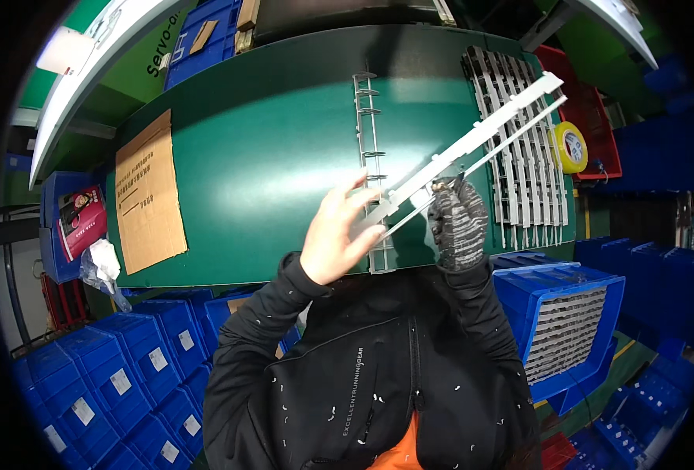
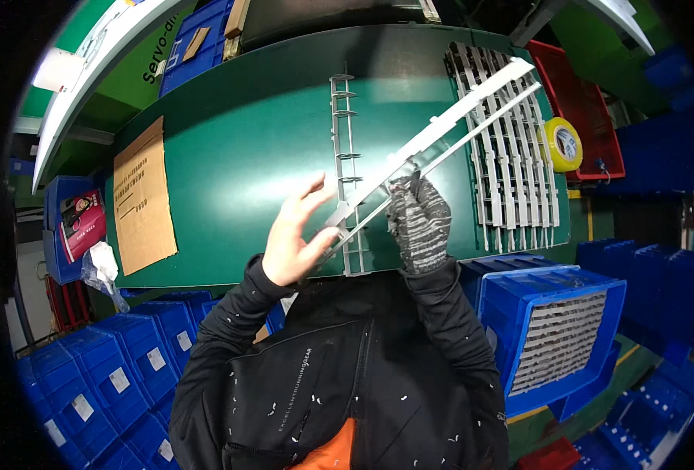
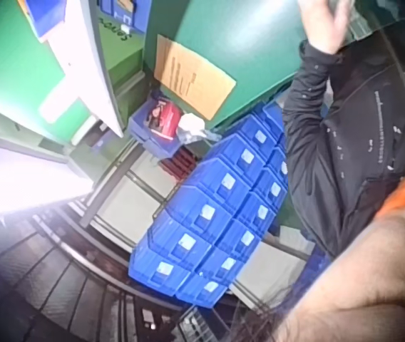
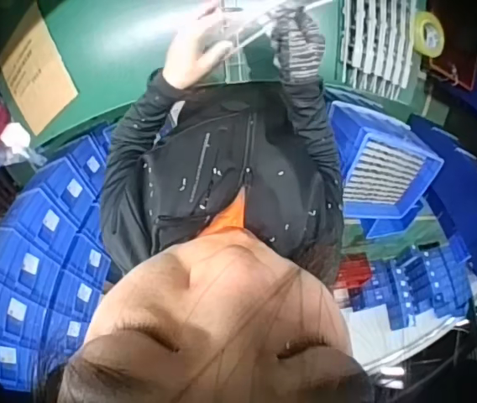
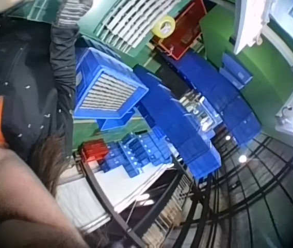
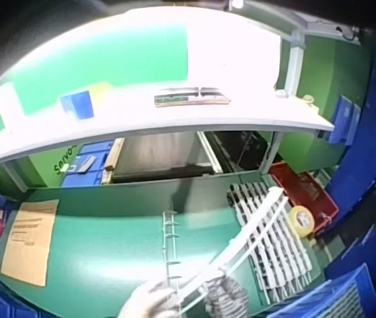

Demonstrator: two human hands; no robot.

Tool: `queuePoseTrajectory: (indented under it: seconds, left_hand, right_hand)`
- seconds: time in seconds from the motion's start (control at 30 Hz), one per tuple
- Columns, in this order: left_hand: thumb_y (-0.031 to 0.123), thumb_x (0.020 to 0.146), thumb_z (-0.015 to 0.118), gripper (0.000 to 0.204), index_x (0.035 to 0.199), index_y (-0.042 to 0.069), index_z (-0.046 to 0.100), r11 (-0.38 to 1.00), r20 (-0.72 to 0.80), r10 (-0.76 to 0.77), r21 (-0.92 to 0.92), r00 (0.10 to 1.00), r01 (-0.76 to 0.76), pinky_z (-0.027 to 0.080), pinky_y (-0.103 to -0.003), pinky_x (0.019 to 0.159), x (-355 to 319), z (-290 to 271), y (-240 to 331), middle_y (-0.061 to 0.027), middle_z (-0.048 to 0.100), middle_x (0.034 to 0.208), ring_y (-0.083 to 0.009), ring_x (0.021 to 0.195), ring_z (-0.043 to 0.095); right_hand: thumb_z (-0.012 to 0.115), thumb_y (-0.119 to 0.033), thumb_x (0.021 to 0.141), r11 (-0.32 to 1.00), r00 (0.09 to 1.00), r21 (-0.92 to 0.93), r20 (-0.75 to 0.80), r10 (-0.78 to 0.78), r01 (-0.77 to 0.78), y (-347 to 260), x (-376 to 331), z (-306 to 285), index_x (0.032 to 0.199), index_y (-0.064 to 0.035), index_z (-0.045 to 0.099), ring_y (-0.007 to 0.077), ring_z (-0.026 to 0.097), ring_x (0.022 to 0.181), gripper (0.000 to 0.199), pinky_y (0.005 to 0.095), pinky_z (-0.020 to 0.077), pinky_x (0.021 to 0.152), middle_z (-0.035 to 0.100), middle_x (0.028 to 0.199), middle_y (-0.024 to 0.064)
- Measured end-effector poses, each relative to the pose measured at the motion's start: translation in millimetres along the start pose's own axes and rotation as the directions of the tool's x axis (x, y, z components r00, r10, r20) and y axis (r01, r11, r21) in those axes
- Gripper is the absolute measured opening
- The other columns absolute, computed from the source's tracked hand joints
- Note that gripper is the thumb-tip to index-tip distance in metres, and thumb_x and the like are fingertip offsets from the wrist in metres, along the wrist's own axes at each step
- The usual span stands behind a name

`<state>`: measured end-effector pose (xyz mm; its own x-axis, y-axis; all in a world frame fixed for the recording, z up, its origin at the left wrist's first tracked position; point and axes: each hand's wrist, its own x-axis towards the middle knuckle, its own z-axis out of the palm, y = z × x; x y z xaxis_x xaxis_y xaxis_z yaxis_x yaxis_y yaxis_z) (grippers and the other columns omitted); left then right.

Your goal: The person trims excess material from plastic molded parts using a craft knife, stacks the trimmed parts on the table, and takes new plastic parts from the conveyor belt to trim.

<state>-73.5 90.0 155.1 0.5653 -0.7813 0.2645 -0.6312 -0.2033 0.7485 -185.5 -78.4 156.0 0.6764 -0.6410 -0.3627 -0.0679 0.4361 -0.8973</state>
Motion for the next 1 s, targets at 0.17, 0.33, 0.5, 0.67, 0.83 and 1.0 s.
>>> queuePoseTrajectory:
  seconds: [0.17, 0.33, 0.5, 0.67, 0.83, 1.0]
  left_hand:
    - [0.01, 0.09, 0.051, 0.021, 0.106, -0.002, 0.059, 0.715, 0.346, -0.228, -0.575, 0.91, 0.398, 0.041, -0.029, 0.089, -8, -19, -29, -0.0094, 0.06, 0.106, -0.0161, 0.1, 0.054]
    - [0.013, 0.094, 0.048, 0.018, 0.093, -0.002, 0.059, 0.59, 0.242, -0.263, -0.725, 0.934, 0.355, 0.041, -0.026, 0.082, -18, 0, -31, -0.0044, 0.059, 0.095, -0.0111, 0.089, 0.052]
    - [0.014, 0.094, 0.05, 0.018, 0.091, -0.001, 0.058, 0.445, 0.189, -0.334, -0.832, 0.923, 0.331, 0.04, -0.025, 0.081, -15, 11, -25, -0.0031, 0.058, 0.092, -0.0097, 0.086, 0.052]
    - [0.015, 0.094, 0.051, 0.018, 0.087, 0.0, 0.058, 0.482, 0.145, -0.365, -0.816, 0.92, 0.32, 0.04, -0.026, 0.081, -12, 18, -21, -0.0029, 0.058, 0.09, -0.0102, 0.086, 0.052]
    - [0.01, 0.087, 0.059, 0.011, 0.081, 0.0, 0.059, 0.909, -0.16, -0.176, -0.404, 0.971, 0.098, 0.043, -0.027, 0.075, -9, 22, -23, -0.0076, 0.058, 0.085, -0.0163, 0.081, 0.054]
    - [0.008, 0.085, 0.06, 0.01, 0.079, 0.0, 0.059, 0.935, -0.103, -0.194, -0.321, 0.976, 0.152, 0.043, -0.028, 0.071, -10, 23, -30, -0.0071, 0.057, 0.083, -0.0164, 0.076, 0.053]
  right_hand:
    - [0.057, -0.018, 0.089, 0.984, 0.995, 0.15, 0.014, -0.103, 0.1, -17, 8, 0, 0.102, -0.0028, 0.057, 0.006, 0.049, 0.049, 0.02, 0.0182, 0.0319, 0.037, 0.054, 0.064, 0.001]
    - [0.054, -0.016, 0.091, 0.908, 0.951, -0.289, 0.151, -0.271, 0.304, -1, -2, 13, 0.101, -0.0013, 0.062, 0.0149, 0.058, 0.064, 0.019, 0.0282, 0.0478, 0.059, 0.061, 0.075, 0.0076]
    - [0.057, -0.007, 0.087, 0.254, 0.634, -0.616, 0.539, -0.554, 0.746, 23, -11, 21, 0.093, 0.0012, 0.064, 0.0272, 0.062, 0.07, 0.013, 0.0367, 0.0501, 0.064, 0.064, 0.082, 0.0146]
    - [0.056, -0.012, 0.085, 0.343, 0.697, -0.625, 0.498, -0.516, 0.701, 24, -12, 20, 0.095, -0.0017, 0.063, 0.0322, 0.061, 0.072, 0.016, 0.0395, 0.0498, 0.065, 0.063, 0.082, 0.0155]
    - [0.052, -0.019, 0.09, 0.982, 0.763, -0.145, 0.619, 0.185, -0.12, 15, -14, 9, 0.09, -0.003, 0.06, 0.0185, 0.058, 0.066, 0.018, 0.0317, 0.0471, 0.059, 0.06, 0.075, 0.0065]
    - [0.051, -0.025, 0.094, 0.98, 0.76, 0.113, 0.647, 0.055, -0.167, 1, -10, -8, 0.088, -0.0008, 0.059, 0.0091, 0.053, 0.056, 0.026, 0.0234, 0.0417, 0.049, 0.058, 0.067, 0.0016]
